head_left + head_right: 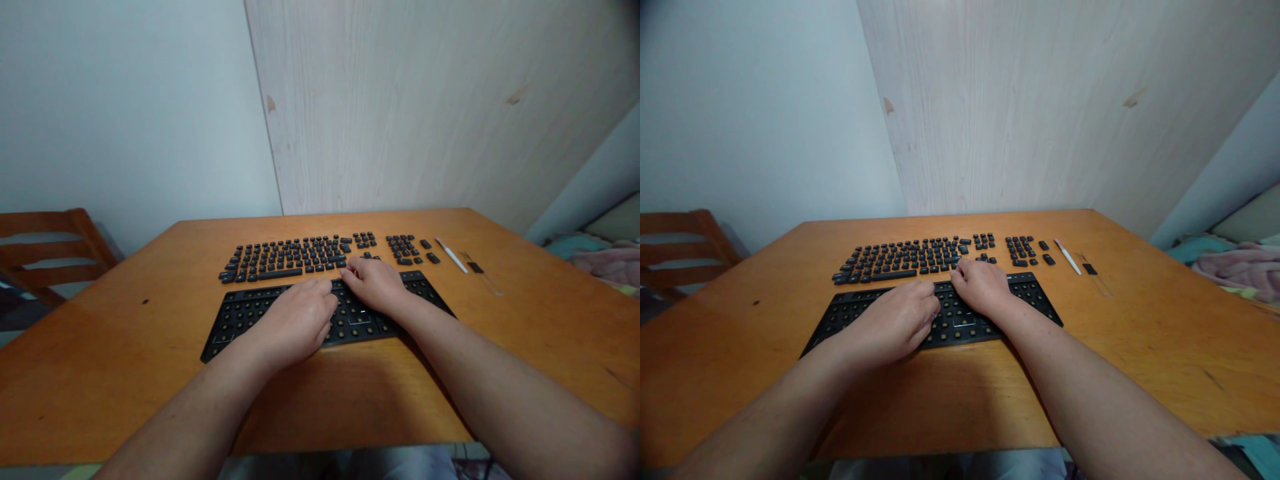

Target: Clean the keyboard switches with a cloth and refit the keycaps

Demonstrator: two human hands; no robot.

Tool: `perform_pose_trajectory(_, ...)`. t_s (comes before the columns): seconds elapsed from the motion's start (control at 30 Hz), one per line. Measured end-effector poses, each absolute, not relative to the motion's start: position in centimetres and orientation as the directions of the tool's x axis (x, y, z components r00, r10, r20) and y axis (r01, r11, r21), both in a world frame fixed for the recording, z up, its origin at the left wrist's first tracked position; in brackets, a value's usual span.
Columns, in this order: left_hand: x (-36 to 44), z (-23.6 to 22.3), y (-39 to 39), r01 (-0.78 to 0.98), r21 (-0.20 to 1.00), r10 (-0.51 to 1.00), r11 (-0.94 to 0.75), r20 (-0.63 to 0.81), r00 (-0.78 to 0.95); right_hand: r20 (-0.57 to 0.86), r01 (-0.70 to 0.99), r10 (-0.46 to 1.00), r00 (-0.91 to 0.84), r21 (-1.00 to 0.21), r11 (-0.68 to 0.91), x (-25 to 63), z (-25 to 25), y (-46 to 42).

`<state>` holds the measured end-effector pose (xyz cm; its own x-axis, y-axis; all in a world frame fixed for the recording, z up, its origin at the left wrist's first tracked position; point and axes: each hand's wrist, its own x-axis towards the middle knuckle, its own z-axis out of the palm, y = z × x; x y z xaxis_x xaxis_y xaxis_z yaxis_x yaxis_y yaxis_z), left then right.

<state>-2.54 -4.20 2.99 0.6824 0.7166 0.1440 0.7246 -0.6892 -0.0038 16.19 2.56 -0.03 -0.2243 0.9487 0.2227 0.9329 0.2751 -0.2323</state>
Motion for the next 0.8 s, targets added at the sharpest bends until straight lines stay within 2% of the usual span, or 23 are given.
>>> perform_pose_trajectory(0.13,-2.8,2.9,-4.3,0.716,0.048,0.715,-0.696,0.14,0.685,0.214,0.935,0.951,-0.224,-0.23,0.272,16.1,0.1,2.6)
perform_pose_trajectory(0.3,-3.6,2.8,-3.6,0.676,0.359,0.759,-0.643,0.184,0.625,0.21,0.937,0.952,-0.223,-0.222,0.268,16.1,0.1,2.6)
perform_pose_trajectory(0.37,-3.9,2.7,-3.1,0.662,0.427,0.784,-0.615,0.243,0.571,0.21,0.937,0.952,-0.223,-0.224,0.268,16.2,0.0,2.6)
perform_pose_trajectory(0.47,-3.9,2.4,-2.7,0.675,0.407,0.788,-0.615,0.29,0.543,0.211,0.936,0.952,-0.222,-0.228,0.269,16.2,0.0,2.6)
perform_pose_trajectory(0.8,-2.1,1.6,-3.0,0.733,0.185,0.754,-0.654,0.225,0.617,0.227,0.933,0.948,-0.223,-0.232,0.275,16.2,-0.3,2.7)
